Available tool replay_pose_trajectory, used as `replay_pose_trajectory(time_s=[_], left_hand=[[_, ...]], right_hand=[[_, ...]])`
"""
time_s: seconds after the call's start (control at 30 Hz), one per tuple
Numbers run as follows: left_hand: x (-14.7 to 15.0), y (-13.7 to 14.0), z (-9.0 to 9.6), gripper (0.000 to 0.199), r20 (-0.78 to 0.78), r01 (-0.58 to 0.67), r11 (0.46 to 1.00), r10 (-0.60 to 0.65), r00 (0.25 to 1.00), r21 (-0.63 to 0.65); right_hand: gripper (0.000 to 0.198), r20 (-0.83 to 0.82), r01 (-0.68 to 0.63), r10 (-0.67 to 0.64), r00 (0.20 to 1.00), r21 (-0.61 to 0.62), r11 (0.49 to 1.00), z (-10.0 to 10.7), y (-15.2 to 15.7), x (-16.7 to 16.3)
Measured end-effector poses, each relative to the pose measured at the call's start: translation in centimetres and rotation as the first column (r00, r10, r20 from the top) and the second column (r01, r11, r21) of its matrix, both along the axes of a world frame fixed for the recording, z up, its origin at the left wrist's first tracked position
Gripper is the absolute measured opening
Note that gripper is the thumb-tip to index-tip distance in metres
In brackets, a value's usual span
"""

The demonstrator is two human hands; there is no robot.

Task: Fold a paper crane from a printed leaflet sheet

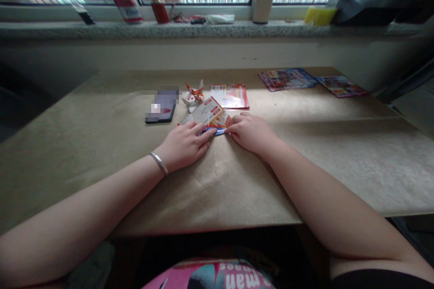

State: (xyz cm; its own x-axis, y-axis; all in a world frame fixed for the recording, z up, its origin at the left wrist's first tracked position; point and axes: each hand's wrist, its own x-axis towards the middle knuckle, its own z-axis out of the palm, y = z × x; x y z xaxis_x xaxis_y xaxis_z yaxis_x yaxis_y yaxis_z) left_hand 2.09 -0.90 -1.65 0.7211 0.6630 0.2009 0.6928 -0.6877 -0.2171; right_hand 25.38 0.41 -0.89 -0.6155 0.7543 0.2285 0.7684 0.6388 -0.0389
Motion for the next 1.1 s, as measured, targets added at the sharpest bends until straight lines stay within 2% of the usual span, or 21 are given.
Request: replay_pose_trajectory(time_s=[0.4, 1.1], left_hand=[[0.05, -0.13, 0.2, 0.043, -0.019, -0.009, 1.0, 0.009, 1.0, -0.017], [-0.07, 0.04, -0.11, 0.043, 0.001, -0.005, 1.0, 0.005, 1.0, -0.008]], right_hand=[[0.024, -0.074, -0.039, 0.035, 0.997, -0.055, 0.998, -0.52, 0.52, 0.3], [0.025, -0.085, -0.031, 0.024, 0.996, -0.071, 0.997, -0.51, 0.53, 0.27]])
